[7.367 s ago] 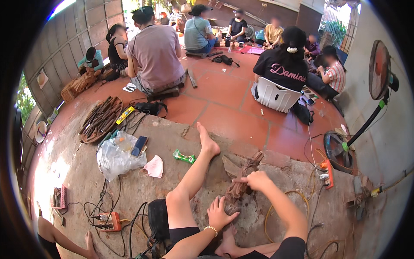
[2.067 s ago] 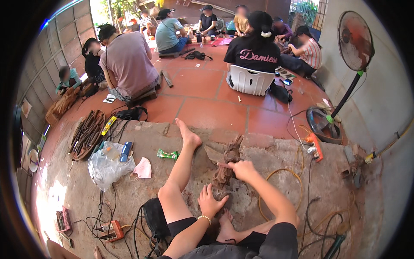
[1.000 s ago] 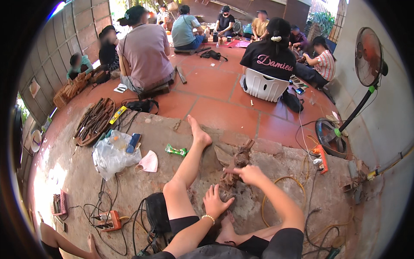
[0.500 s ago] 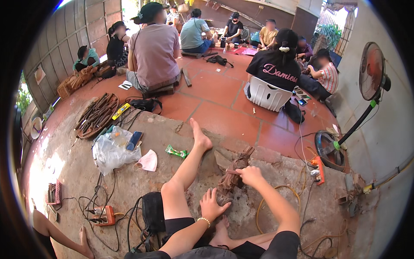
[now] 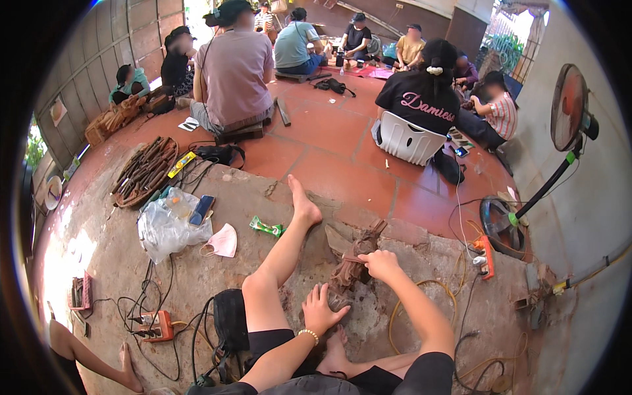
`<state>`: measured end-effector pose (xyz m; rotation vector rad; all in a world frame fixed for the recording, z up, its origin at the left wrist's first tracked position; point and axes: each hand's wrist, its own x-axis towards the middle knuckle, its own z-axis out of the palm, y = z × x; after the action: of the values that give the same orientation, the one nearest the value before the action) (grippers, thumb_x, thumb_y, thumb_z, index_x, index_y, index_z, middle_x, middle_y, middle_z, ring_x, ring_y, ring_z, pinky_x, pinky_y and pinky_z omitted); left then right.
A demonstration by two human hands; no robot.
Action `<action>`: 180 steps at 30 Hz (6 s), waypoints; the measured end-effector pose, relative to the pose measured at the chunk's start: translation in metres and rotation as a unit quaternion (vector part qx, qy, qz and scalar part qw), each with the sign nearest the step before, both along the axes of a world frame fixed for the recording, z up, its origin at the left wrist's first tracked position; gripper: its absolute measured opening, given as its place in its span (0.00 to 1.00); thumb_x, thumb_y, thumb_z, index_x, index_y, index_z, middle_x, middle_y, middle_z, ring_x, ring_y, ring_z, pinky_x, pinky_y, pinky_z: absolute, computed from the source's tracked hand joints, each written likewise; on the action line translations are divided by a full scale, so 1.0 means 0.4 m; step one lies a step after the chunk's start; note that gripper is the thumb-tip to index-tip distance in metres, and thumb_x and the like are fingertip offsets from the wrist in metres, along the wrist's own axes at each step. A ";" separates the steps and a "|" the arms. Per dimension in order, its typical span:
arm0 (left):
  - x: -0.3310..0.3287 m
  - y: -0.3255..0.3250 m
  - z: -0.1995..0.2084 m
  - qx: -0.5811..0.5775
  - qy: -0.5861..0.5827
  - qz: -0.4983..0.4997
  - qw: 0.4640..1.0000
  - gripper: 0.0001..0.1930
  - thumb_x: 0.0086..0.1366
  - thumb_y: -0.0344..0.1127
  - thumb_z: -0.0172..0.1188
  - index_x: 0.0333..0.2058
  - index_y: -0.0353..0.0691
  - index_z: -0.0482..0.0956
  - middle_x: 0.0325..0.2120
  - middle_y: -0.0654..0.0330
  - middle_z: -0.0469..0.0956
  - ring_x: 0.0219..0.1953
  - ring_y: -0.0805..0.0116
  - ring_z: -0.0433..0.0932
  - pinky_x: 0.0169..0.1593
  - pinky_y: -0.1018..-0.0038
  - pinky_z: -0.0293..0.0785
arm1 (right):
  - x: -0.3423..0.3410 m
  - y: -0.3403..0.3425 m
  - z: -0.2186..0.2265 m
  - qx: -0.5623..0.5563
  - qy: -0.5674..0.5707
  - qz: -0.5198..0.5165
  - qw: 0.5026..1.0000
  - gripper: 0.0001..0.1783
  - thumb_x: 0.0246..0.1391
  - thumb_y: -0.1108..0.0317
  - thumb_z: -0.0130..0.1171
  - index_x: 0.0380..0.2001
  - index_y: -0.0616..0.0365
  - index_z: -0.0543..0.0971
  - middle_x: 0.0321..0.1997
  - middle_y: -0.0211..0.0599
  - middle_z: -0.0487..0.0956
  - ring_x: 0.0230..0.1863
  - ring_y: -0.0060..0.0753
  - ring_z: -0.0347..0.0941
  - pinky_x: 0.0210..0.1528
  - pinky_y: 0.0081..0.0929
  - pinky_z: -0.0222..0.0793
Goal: The person sits on the floor and carves a piece of wood using a small carving tool. They hold the wood with one hand and use the tool to shape and refine its surface, occasionally rotating the piece to work on different sides.
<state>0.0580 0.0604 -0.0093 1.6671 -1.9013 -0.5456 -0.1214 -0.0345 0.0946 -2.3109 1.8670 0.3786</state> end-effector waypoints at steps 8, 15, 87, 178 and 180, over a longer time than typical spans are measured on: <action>-0.003 -0.001 0.005 0.014 0.013 0.000 1.000 0.43 0.38 0.59 0.61 0.51 0.44 0.60 0.50 0.46 0.62 0.52 0.50 0.61 0.49 0.55 0.57 | 0.004 0.022 -0.013 0.002 0.040 0.008 0.999 0.20 0.49 0.61 0.48 0.48 0.37 0.68 0.27 0.43 0.76 0.30 0.47 0.74 0.33 0.39 0.70; -0.004 0.003 0.008 0.017 0.011 0.000 1.000 0.43 0.38 0.59 0.62 0.51 0.43 0.60 0.50 0.46 0.62 0.52 0.51 0.61 0.49 0.55 0.57 | -0.027 0.020 -0.032 -0.008 -0.018 -0.019 1.000 0.20 0.47 0.62 0.50 0.46 0.33 0.70 0.26 0.40 0.77 0.30 0.45 0.74 0.32 0.35 0.71; 0.000 -0.002 -0.014 0.017 0.016 0.014 1.000 0.44 0.37 0.60 0.62 0.51 0.43 0.61 0.51 0.44 0.60 0.52 0.49 0.60 0.51 0.55 0.57 | -0.018 0.011 -0.056 -0.097 -0.009 0.073 0.993 0.22 0.47 0.64 0.50 0.49 0.33 0.67 0.19 0.41 0.75 0.21 0.43 0.72 0.23 0.37 0.67; -0.015 -0.005 0.007 0.009 -0.012 -0.005 1.000 0.45 0.38 0.60 0.62 0.51 0.37 0.60 0.50 0.46 0.63 0.51 0.50 0.62 0.50 0.56 0.58 | -0.020 0.007 -0.083 -0.089 0.010 0.070 0.994 0.29 0.41 0.68 0.50 0.50 0.28 0.67 0.20 0.37 0.76 0.24 0.38 0.74 0.26 0.33 0.68; -0.009 -0.004 0.003 0.000 -0.022 -0.002 1.000 0.45 0.38 0.60 0.62 0.51 0.37 0.60 0.49 0.46 0.63 0.51 0.50 0.62 0.50 0.56 0.59 | 0.043 0.063 -0.112 -0.086 0.026 0.073 0.993 0.27 0.42 0.68 0.49 0.48 0.27 0.69 0.21 0.36 0.76 0.24 0.37 0.74 0.25 0.33 0.68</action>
<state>0.0545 0.0588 -0.0080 1.6893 -1.9362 -0.5136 -0.1040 -0.0092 0.0498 -2.5846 1.8258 0.3069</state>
